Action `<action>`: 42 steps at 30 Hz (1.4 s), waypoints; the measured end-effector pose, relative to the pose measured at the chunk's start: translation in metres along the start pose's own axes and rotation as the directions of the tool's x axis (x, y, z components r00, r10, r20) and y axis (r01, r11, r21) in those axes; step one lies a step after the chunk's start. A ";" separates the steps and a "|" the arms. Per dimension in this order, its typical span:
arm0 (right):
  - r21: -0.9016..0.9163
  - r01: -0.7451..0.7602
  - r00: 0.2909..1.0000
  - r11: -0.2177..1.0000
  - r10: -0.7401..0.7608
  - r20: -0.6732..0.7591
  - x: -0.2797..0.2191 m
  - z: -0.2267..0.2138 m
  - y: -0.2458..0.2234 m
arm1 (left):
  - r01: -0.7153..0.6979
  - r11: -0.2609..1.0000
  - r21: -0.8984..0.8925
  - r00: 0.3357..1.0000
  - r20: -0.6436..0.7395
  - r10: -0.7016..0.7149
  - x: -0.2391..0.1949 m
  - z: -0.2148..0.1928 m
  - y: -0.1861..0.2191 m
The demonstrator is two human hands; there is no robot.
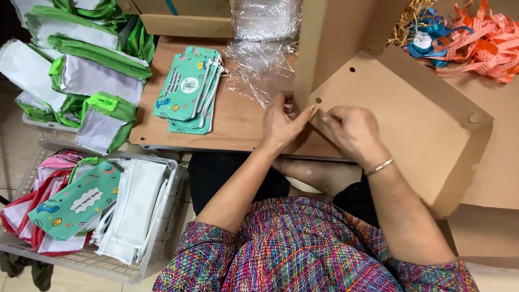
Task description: Assembling a cardboard gift box by folding and tucking flaps.
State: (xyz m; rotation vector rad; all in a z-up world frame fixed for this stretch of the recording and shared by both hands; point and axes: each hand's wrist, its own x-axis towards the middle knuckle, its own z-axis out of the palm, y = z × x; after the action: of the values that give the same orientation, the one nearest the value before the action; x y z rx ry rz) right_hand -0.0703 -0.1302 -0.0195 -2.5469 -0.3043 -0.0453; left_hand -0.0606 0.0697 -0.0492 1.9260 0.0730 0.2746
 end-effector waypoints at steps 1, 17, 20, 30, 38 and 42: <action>-0.032 -0.018 1.000 0.999 0.018 0.003 0.001 -0.008 -0.001 | -0.042 0.999 -0.023 0.999 -0.009 0.042 0.000 -0.002 0.007; 0.554 -0.022 0.992 0.832 -0.049 0.114 0.011 -0.069 0.012 | -0.370 0.894 -0.251 0.928 -0.054 0.369 -0.003 0.018 0.024; 0.627 -0.051 0.991 0.777 -0.040 0.130 0.013 -0.064 0.019 | -0.344 0.910 -0.233 0.938 -0.113 0.327 -0.008 0.021 0.029; 0.616 -0.043 0.988 0.787 -0.058 0.142 0.021 -0.051 0.042 | -0.446 0.879 -0.172 0.886 0.055 0.460 -0.004 0.013 0.034; 0.558 -0.038 0.992 0.829 -0.038 0.124 0.019 -0.046 0.036 | -0.529 0.832 -0.166 0.843 0.008 0.538 0.010 0.017 0.000; 0.556 -0.040 0.992 0.830 -0.033 0.121 0.025 -0.034 0.031 | -0.522 0.833 -0.184 0.847 -0.001 0.531 0.014 0.014 -0.005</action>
State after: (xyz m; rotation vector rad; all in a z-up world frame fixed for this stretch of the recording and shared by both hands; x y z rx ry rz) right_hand -0.0377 -0.1693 -0.0050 -1.9651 -0.3082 0.1842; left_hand -0.0434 0.0614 -0.0568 1.7400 -0.5143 0.5809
